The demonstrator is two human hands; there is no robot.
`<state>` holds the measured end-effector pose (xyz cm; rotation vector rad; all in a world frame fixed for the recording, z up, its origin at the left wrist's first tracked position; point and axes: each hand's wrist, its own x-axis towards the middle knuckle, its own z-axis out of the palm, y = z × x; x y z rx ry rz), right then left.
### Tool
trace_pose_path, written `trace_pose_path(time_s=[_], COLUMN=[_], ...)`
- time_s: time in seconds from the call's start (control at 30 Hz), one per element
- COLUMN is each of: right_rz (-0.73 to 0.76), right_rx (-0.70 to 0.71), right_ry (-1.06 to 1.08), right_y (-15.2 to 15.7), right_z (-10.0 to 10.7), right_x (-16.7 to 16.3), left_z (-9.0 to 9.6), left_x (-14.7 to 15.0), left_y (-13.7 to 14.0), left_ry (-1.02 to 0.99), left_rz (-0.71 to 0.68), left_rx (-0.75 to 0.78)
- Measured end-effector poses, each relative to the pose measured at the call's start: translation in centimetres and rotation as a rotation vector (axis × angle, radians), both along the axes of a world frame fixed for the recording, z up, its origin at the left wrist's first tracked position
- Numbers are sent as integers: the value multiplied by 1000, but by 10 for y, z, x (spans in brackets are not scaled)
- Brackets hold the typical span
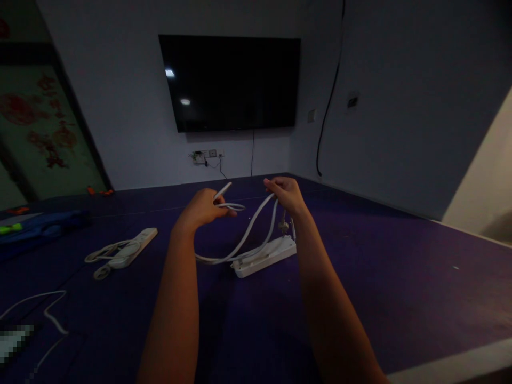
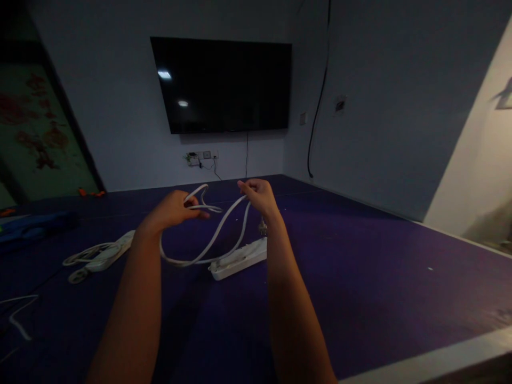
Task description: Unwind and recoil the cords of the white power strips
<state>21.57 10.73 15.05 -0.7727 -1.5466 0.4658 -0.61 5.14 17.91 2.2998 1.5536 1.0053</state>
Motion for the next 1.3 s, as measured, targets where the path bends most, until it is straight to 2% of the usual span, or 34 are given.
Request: trace_pose_path(time_s=[0.13,0.3,0.4,0.53,0.63,0.8,0.97,1.2,1.3], right_rz=[79,220,360,496,472,324,277,320,366], right_rx=[57,-45,-118,-130,-136,-133,-153,-230,-237], right_ry=[31,-39,-103,-155,-183,-195,-110,-97,-97], right_y=[0,-7,-11,-14,-14,-13,-11,-9,-8], right_z=[3,3,2,1,1,-1,-4,-2,-1], right_x=[-13,-26,-26,-24,-24,-25,-21,-28,-34], left_z=[-1,-2,0,2,2,-1,-3,-4,-3], left_x=[10,21,20,11,5,5,10,14,21], left_y=[-1,-3,-4,-2,1,5,7,6,-2], left_ry=[84,64,-14,-73,-148,-174,-133,26,1], left_rz=[-65,-74,-43,87,90,-44,-247,-458,-562], left_rx=[-30,57,185,297,328,373,254,-131,-243])
